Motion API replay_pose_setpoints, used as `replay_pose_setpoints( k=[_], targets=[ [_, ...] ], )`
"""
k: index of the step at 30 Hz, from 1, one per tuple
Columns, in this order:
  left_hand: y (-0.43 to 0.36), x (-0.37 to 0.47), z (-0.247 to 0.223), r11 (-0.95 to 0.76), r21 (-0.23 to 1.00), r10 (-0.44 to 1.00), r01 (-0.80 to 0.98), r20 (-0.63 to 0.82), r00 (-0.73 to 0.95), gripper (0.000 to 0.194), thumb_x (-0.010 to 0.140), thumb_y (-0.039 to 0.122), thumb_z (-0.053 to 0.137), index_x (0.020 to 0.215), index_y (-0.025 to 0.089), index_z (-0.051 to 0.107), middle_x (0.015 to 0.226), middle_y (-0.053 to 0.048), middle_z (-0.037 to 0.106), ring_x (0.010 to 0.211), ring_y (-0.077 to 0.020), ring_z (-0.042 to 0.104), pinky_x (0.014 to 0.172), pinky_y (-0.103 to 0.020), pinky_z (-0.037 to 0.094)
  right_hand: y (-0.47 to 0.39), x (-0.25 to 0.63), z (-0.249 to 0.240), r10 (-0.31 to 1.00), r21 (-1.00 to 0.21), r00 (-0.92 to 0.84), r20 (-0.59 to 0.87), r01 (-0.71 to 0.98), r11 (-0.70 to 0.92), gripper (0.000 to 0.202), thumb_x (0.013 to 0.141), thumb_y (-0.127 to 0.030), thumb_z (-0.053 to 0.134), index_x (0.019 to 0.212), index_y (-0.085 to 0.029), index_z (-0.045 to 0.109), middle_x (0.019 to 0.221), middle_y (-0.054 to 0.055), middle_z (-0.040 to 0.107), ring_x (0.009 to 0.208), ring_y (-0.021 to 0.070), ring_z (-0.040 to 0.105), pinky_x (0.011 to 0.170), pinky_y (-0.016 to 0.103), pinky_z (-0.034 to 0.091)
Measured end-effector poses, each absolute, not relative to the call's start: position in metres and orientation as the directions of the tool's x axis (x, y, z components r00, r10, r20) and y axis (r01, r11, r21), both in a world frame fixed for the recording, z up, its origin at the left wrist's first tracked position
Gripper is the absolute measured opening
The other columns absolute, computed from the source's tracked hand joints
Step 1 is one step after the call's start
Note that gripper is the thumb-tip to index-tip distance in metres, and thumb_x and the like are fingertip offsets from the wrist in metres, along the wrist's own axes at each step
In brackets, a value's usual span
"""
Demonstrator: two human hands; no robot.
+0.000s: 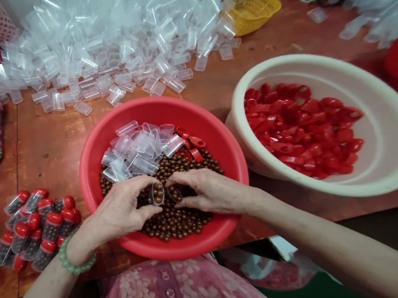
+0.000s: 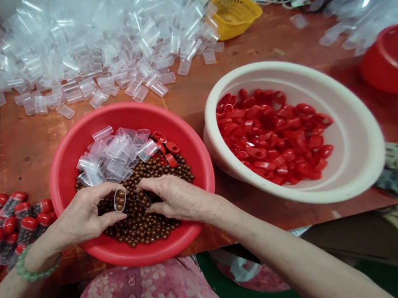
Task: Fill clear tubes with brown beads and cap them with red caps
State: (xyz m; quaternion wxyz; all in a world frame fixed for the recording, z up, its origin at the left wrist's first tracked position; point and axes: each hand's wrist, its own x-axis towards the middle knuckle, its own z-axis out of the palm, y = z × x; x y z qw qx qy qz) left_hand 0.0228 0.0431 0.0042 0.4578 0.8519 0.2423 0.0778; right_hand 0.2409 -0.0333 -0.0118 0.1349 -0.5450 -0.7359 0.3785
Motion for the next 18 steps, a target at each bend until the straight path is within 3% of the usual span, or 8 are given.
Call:
replay_pose_setpoints(
  k=[4, 8, 14, 18],
  targets=[
    [0.045, 0.019, 0.006, -0.305, 0.912, 0.51, 0.274, -0.087, 0.856, 0.034, 0.079, 0.027, 0.069, 0.11, 0.014, 0.061, 0.1, -0.005, 0.07, 0.091, -0.0173, 0.065, 0.084, -0.03, 0.049, -0.035, 0.238, -0.01, 0.88, -0.685, -0.383, -0.282, 0.722, 0.095, 0.014, 0.077, -0.013, 0.064, 0.088, -0.019, 0.057, 0.084, 0.001, 0.066, 0.076, 0.0161, 0.061, 0.07, 0.026, 0.045],
    [0.046, 0.019, 0.009, -0.282, 0.924, 0.528, 0.257, -0.074, 0.846, 0.032, 0.079, 0.027, 0.068, 0.107, 0.013, 0.062, 0.098, -0.006, 0.07, 0.09, -0.0179, 0.064, 0.084, -0.031, 0.05, -0.035, 0.234, -0.011, 0.87, -0.671, -0.402, -0.287, 0.732, 0.117, 0.016, 0.073, -0.008, 0.06, 0.083, -0.019, 0.053, 0.083, 0.001, 0.063, 0.076, 0.0157, 0.06, 0.07, 0.026, 0.044],
    [0.045, 0.017, 0.01, -0.229, 0.95, 0.564, 0.211, -0.047, 0.824, 0.03, 0.08, 0.025, 0.067, 0.108, 0.013, 0.061, 0.103, -0.007, 0.068, 0.097, -0.0183, 0.062, 0.091, -0.031, 0.048, -0.039, 0.234, -0.009, 0.839, -0.601, -0.408, -0.361, 0.79, 0.125, 0.016, 0.077, -0.01, 0.059, 0.09, -0.017, 0.052, 0.09, 0.005, 0.063, 0.083, 0.0191, 0.062, 0.074, 0.031, 0.048],
    [0.044, 0.013, 0.007, -0.081, 0.98, 0.526, 0.183, -0.114, 0.843, 0.034, 0.086, 0.029, 0.06, 0.116, 0.013, 0.057, 0.109, -0.008, 0.066, 0.101, -0.019, 0.061, 0.093, -0.033, 0.048, -0.045, 0.242, 0.005, 0.852, -0.554, -0.395, -0.344, 0.818, 0.155, 0.034, 0.083, -0.013, 0.059, 0.116, -0.016, 0.051, 0.11, 0.011, 0.064, 0.102, 0.0234, 0.063, 0.089, 0.038, 0.049]
  ],
)
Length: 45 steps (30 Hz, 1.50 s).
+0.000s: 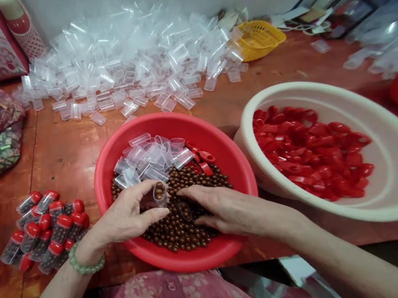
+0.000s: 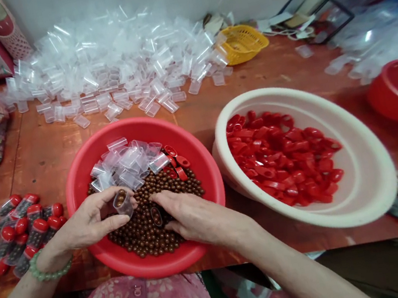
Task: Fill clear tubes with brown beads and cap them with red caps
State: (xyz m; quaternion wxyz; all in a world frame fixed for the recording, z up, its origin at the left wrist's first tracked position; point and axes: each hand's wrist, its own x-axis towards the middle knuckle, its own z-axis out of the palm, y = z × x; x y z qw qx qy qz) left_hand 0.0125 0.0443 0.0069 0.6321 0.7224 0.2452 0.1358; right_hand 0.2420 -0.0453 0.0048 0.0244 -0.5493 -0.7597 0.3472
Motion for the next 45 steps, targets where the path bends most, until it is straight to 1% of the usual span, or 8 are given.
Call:
replay_pose_setpoints(
  k=[9, 18, 24, 27, 30, 34, 39, 45],
  targets=[
    [0.045, 0.01, 0.003, 0.305, 0.941, 0.348, 0.146, -0.253, 0.903, 0.043, 0.09, 0.037, 0.056, 0.127, 0.015, 0.053, 0.114, -0.011, 0.063, 0.102, -0.0179, 0.06, 0.091, -0.033, 0.05, -0.016, 0.226, 0.051, 0.913, -0.702, -0.398, 0.087, 0.626, 0.34, 0.02, 0.092, -0.017, 0.051, 0.11, -0.02, 0.058, 0.097, 0.006, 0.068, 0.089, 0.0162, 0.064, 0.08, 0.028, 0.051],
    [0.049, 0.009, -0.003, 0.532, 0.844, 0.328, 0.068, -0.279, 0.903, 0.038, 0.082, 0.039, 0.069, 0.109, 0.014, 0.059, 0.1, -0.008, 0.065, 0.092, -0.0139, 0.063, 0.089, -0.029, 0.05, 0.0, 0.219, 0.036, 0.883, -0.765, -0.459, 0.097, 0.533, 0.362, 0.002, 0.089, -0.019, 0.057, 0.088, -0.019, 0.058, 0.085, 0.003, 0.065, 0.077, 0.0131, 0.06, 0.073, 0.025, 0.047],
    [0.05, 0.011, -0.001, 0.673, 0.739, 0.384, -0.006, -0.343, 0.857, 0.031, 0.076, 0.024, 0.074, 0.101, 0.013, 0.059, 0.096, -0.007, 0.068, 0.092, -0.015, 0.066, 0.086, -0.027, 0.052, -0.007, 0.23, 0.037, 0.93, -0.814, -0.365, -0.044, 0.553, 0.178, 0.009, 0.088, -0.028, 0.06, 0.087, -0.02, 0.056, 0.08, 0.002, 0.063, 0.073, 0.0137, 0.059, 0.067, 0.025, 0.048],
    [0.051, 0.012, 0.004, 0.717, 0.696, 0.402, -0.047, -0.357, 0.843, 0.037, 0.069, 0.009, 0.071, 0.104, 0.013, 0.059, 0.098, -0.008, 0.07, 0.094, -0.0171, 0.068, 0.088, -0.03, 0.053, -0.008, 0.245, 0.028, 0.947, -0.676, -0.299, -0.115, 0.723, 0.146, 0.018, 0.088, -0.031, 0.058, 0.103, -0.02, 0.059, 0.098, 0.007, 0.067, 0.088, 0.0197, 0.062, 0.08, 0.032, 0.05],
    [0.053, 0.011, 0.008, 0.735, 0.673, 0.404, -0.079, -0.341, 0.849, 0.044, 0.063, 0.002, 0.064, 0.105, 0.013, 0.06, 0.1, -0.01, 0.071, 0.097, -0.0185, 0.069, 0.093, -0.032, 0.052, -0.003, 0.259, 0.009, 0.973, -0.339, -0.18, -0.142, 0.933, 0.123, 0.025, 0.089, -0.027, 0.054, 0.111, -0.017, 0.06, 0.103, 0.012, 0.065, 0.096, 0.0258, 0.06, 0.087, 0.041, 0.048],
    [0.054, 0.009, 0.008, 0.744, 0.658, 0.386, -0.113, -0.286, 0.877, 0.053, 0.058, 0.001, 0.058, 0.109, 0.015, 0.059, 0.106, -0.011, 0.071, 0.104, -0.0222, 0.068, 0.097, -0.037, 0.05, 0.006, 0.261, -0.015, 0.953, -0.006, -0.15, -0.263, 0.988, 0.154, 0.026, 0.084, -0.018, 0.054, 0.108, -0.014, 0.063, 0.099, 0.014, 0.066, 0.091, 0.0263, 0.061, 0.079, 0.037, 0.047],
    [0.053, 0.005, 0.005, 0.756, 0.638, 0.371, -0.148, -0.231, 0.9, 0.055, 0.056, 0.0, 0.057, 0.109, 0.015, 0.059, 0.108, -0.011, 0.072, 0.108, -0.0233, 0.067, 0.101, -0.039, 0.047, 0.009, 0.256, -0.02, 0.937, 0.031, -0.128, -0.326, 0.989, 0.146, 0.025, 0.091, -0.022, 0.046, 0.107, -0.017, 0.064, 0.099, 0.011, 0.065, 0.078, 0.0213, 0.063, 0.069, 0.031, 0.045],
    [0.054, 0.005, 0.004, 0.763, 0.626, 0.379, -0.163, -0.229, 0.897, 0.044, 0.066, 0.005, 0.065, 0.109, 0.013, 0.061, 0.105, -0.011, 0.071, 0.102, -0.0213, 0.068, 0.094, -0.034, 0.05, 0.001, 0.261, -0.022, 0.955, -0.014, -0.103, -0.279, 0.995, 0.103, 0.029, 0.089, -0.023, 0.048, 0.113, -0.014, 0.06, 0.099, 0.013, 0.067, 0.088, 0.0256, 0.065, 0.072, 0.033, 0.048]
  ],
)
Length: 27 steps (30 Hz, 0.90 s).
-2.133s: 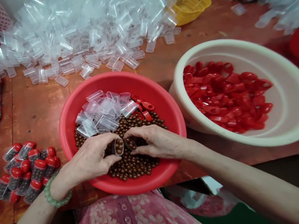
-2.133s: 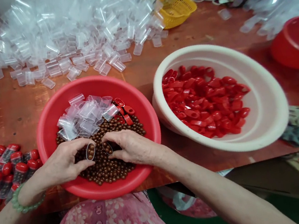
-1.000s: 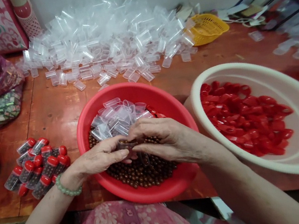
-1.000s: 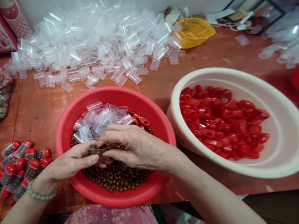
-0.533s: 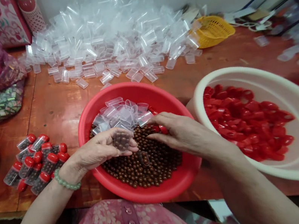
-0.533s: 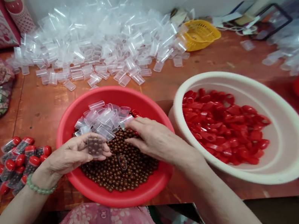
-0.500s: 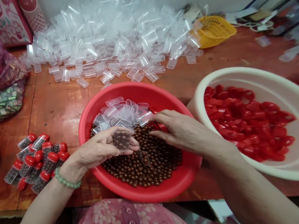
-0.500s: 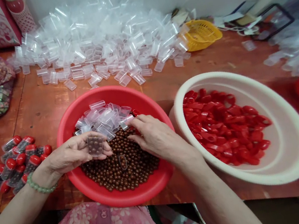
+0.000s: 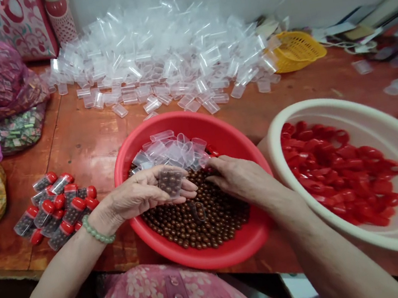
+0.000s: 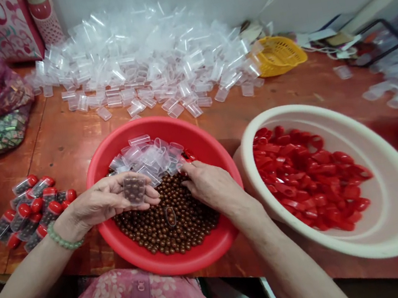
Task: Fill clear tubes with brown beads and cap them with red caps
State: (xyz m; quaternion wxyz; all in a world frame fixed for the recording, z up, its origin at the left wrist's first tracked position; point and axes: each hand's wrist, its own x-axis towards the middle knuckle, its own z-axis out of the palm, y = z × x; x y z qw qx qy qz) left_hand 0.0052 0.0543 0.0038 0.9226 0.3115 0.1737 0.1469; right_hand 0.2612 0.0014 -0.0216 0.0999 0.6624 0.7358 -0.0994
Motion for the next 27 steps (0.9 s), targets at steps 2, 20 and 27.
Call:
replay_pose_setpoints(
  k=[2, 20, 27],
  targets=[
    [0.054, 0.006, 0.003, 0.743, 0.653, 0.386, -0.148, -0.237, 0.892, 0.037, 0.072, 0.011, 0.068, 0.109, 0.012, 0.06, 0.098, -0.01, 0.07, 0.094, -0.0199, 0.07, 0.086, -0.032, 0.053, 0.0, 0.262, -0.022, 0.964, -0.014, -0.096, -0.248, 0.995, 0.095, 0.034, 0.087, -0.02, 0.047, 0.118, -0.011, 0.058, 0.099, 0.015, 0.068, 0.09, 0.0269, 0.065, 0.075, 0.034, 0.048],
    [0.056, 0.014, 0.013, 0.425, 0.902, 0.595, -0.075, -0.216, 0.774, 0.031, 0.075, 0.028, 0.074, 0.098, 0.013, 0.06, 0.079, -0.002, 0.065, 0.072, -0.0099, 0.062, 0.069, -0.023, 0.047, -0.012, 0.261, -0.008, 0.939, -0.937, 0.204, -0.275, 0.161, -0.31, 0.035, 0.078, -0.044, 0.07, 0.107, -0.024, 0.067, 0.085, 0.002, 0.072, 0.075, 0.0162, 0.068, 0.073, 0.03, 0.058],
    [0.054, 0.013, 0.02, 0.471, 0.875, 0.581, -0.108, -0.216, 0.785, 0.028, 0.074, 0.022, 0.073, 0.097, 0.013, 0.061, 0.079, -0.001, 0.065, 0.072, -0.0096, 0.063, 0.069, -0.023, 0.049, -0.004, 0.265, -0.022, 0.923, -0.936, 0.188, -0.335, -0.178, -0.304, 0.034, 0.074, -0.038, 0.075, 0.103, -0.025, 0.062, 0.073, -0.003, 0.068, 0.058, 0.0105, 0.065, 0.059, 0.024, 0.058]
  ],
)
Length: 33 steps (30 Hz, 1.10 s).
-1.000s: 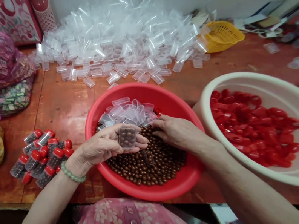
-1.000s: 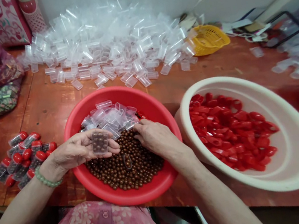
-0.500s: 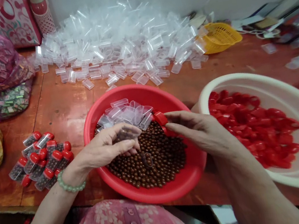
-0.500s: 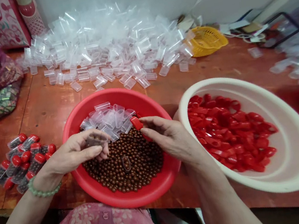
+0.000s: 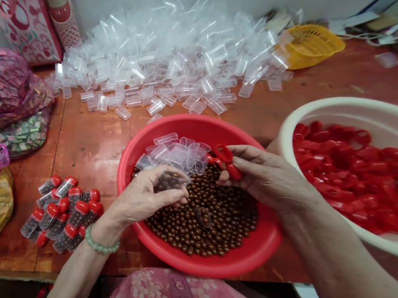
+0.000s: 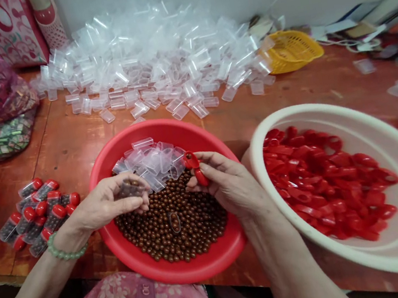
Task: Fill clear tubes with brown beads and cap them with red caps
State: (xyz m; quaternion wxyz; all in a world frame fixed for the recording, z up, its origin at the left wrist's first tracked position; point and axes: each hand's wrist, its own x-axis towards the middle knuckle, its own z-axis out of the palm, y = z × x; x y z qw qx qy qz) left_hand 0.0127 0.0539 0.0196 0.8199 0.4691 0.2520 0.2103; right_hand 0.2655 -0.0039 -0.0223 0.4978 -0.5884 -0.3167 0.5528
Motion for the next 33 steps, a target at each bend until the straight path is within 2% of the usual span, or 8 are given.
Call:
replay_pose_setpoints(
  k=[4, 9, 12, 14, 17, 21, 27, 33],
  targets=[
    [0.057, 0.009, 0.019, 0.453, 0.881, 0.606, -0.137, -0.191, 0.772, 0.027, 0.075, 0.023, 0.073, 0.098, 0.013, 0.061, 0.079, -0.001, 0.066, 0.072, -0.0093, 0.062, 0.07, -0.022, 0.048, 0.0, 0.262, -0.016, 0.914, -0.903, 0.18, -0.364, -0.307, -0.299, 0.03, 0.071, -0.038, 0.077, 0.095, -0.026, 0.065, 0.081, -0.003, 0.068, 0.059, 0.0089, 0.063, 0.053, 0.021, 0.055],
    [0.06, 0.009, 0.015, 0.448, 0.887, 0.607, -0.106, -0.215, 0.765, 0.027, 0.075, 0.024, 0.073, 0.097, 0.013, 0.062, 0.078, -0.001, 0.065, 0.071, -0.009, 0.061, 0.068, -0.022, 0.046, -0.001, 0.239, 0.007, 0.949, -0.91, 0.119, -0.291, -0.341, -0.236, 0.029, 0.068, -0.036, 0.079, 0.094, -0.028, 0.068, 0.066, -0.006, 0.062, 0.045, 0.005, 0.047, 0.042, 0.017, 0.04],
    [0.062, 0.01, 0.016, 0.45, 0.889, 0.599, -0.086, -0.229, 0.767, 0.026, 0.074, 0.023, 0.073, 0.095, 0.014, 0.062, 0.077, 0.0, 0.064, 0.071, -0.0094, 0.061, 0.068, -0.022, 0.046, 0.0, 0.231, 0.007, 0.959, -0.963, 0.175, -0.225, -0.192, -0.191, 0.029, 0.07, -0.036, 0.078, 0.096, -0.027, 0.068, 0.066, -0.004, 0.063, 0.053, 0.0086, 0.054, 0.051, 0.021, 0.045],
    [0.063, 0.01, 0.016, 0.433, 0.899, 0.579, -0.057, -0.229, 0.782, 0.025, 0.075, 0.022, 0.071, 0.097, 0.014, 0.063, 0.079, -0.001, 0.064, 0.073, -0.0098, 0.06, 0.07, -0.023, 0.046, 0.002, 0.232, -0.002, 0.952, -0.983, 0.249, -0.18, 0.001, -0.186, 0.029, 0.072, -0.037, 0.076, 0.098, -0.025, 0.068, 0.075, -0.001, 0.067, 0.067, 0.0131, 0.061, 0.063, 0.025, 0.051],
    [0.064, 0.01, 0.015, 0.341, 0.94, 0.625, -0.008, -0.22, 0.749, 0.021, 0.076, 0.02, 0.069, 0.096, 0.014, 0.063, 0.074, 0.001, 0.061, 0.068, -0.0081, 0.055, 0.065, -0.021, 0.042, 0.003, 0.241, -0.015, 0.937, -0.945, 0.338, -0.091, 0.266, -0.188, 0.028, 0.078, -0.04, 0.07, 0.1, -0.023, 0.066, 0.088, 0.003, 0.07, 0.08, 0.0173, 0.065, 0.074, 0.031, 0.053],
    [0.065, 0.008, 0.01, 0.306, 0.951, 0.582, 0.03, -0.212, 0.785, 0.02, 0.078, 0.02, 0.066, 0.098, 0.014, 0.063, 0.079, 0.0, 0.062, 0.072, -0.0095, 0.055, 0.068, -0.022, 0.042, 0.0, 0.239, -0.006, 0.951, -0.949, 0.309, -0.012, 0.297, -0.108, 0.025, 0.085, -0.04, 0.063, 0.106, -0.025, 0.063, 0.083, 0.002, 0.071, 0.077, 0.0172, 0.066, 0.073, 0.031, 0.053],
    [0.065, 0.006, 0.005, 0.353, 0.936, 0.552, 0.021, -0.226, 0.802, 0.021, 0.078, 0.025, 0.067, 0.094, 0.013, 0.061, 0.073, 0.002, 0.055, 0.065, -0.0079, 0.048, 0.064, -0.022, 0.039, 0.0, 0.21, 0.032, 0.995, -0.851, -0.037, 0.092, 0.516, 0.098, 0.015, 0.091, -0.031, 0.054, 0.091, -0.022, 0.067, 0.075, 0.0, 0.063, 0.067, 0.0128, 0.058, 0.067, 0.027, 0.047],
    [0.063, 0.007, 0.003, 0.393, 0.919, 0.562, -0.004, -0.237, 0.793, 0.023, 0.076, 0.028, 0.069, 0.092, 0.014, 0.06, 0.07, 0.003, 0.055, 0.063, -0.0088, 0.048, 0.063, -0.023, 0.038, 0.003, 0.202, 0.027, 0.994, -0.869, 0.013, 0.111, 0.486, 0.09, 0.025, 0.092, -0.031, 0.056, 0.115, -0.026, 0.063, 0.085, 0.001, 0.064, 0.071, 0.0139, 0.059, 0.067, 0.028, 0.048]
  ],
)
